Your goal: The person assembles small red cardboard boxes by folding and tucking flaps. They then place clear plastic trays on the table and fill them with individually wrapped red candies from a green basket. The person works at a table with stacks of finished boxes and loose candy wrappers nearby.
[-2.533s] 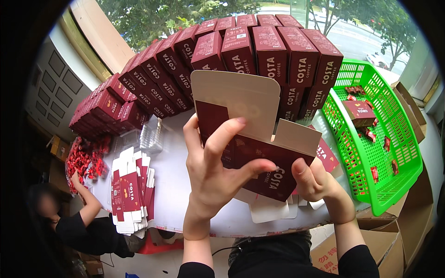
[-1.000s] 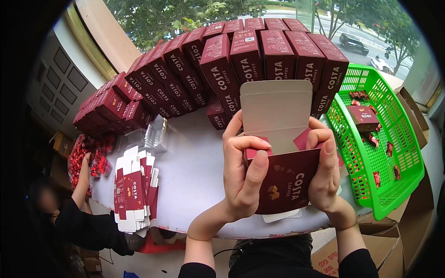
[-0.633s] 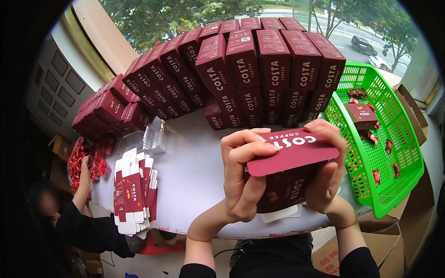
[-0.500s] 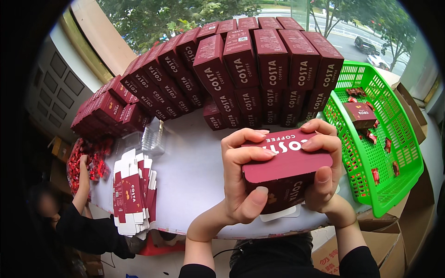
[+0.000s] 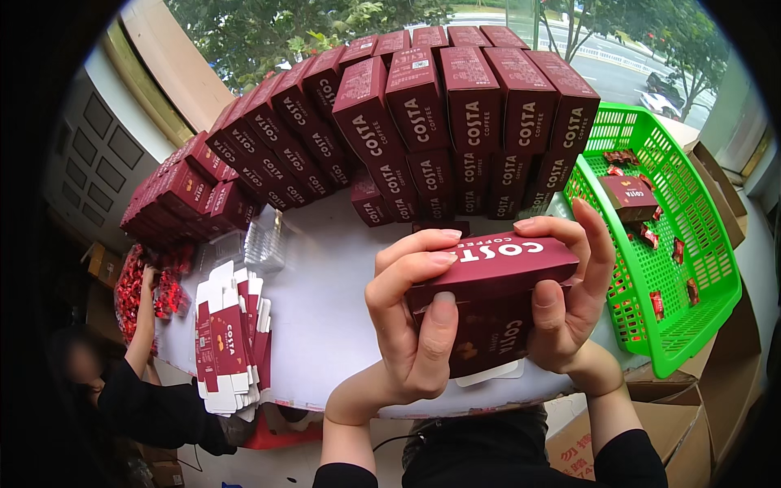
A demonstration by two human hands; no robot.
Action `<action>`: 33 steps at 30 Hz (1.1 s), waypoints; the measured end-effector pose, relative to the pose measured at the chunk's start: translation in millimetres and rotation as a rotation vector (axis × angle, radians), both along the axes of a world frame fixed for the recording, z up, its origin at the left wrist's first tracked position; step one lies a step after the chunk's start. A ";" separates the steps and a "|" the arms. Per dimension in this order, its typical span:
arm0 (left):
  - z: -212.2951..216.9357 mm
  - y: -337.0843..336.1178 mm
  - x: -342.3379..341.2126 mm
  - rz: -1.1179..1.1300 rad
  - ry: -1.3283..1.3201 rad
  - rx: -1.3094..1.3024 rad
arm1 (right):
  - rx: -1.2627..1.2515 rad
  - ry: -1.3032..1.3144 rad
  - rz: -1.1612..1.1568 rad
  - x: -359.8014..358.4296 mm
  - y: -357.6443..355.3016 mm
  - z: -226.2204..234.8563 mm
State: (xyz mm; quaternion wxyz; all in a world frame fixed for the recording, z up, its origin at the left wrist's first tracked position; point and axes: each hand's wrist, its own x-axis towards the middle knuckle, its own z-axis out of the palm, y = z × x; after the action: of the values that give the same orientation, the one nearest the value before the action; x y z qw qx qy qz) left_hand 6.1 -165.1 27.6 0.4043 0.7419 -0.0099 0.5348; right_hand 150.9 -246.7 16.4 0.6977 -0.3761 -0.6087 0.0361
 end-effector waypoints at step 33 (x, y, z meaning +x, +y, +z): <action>-4.6 1.6 3.8 0.023 -0.014 -0.031 | 0.064 0.047 0.019 -6.4 5.0 0.2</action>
State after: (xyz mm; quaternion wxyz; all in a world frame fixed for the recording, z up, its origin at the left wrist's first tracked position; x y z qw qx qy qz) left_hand 9.9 -163.5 22.9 0.4094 0.7318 0.0038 0.5448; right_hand 144.5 -241.7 16.6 0.7232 -0.3470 -0.5963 0.0320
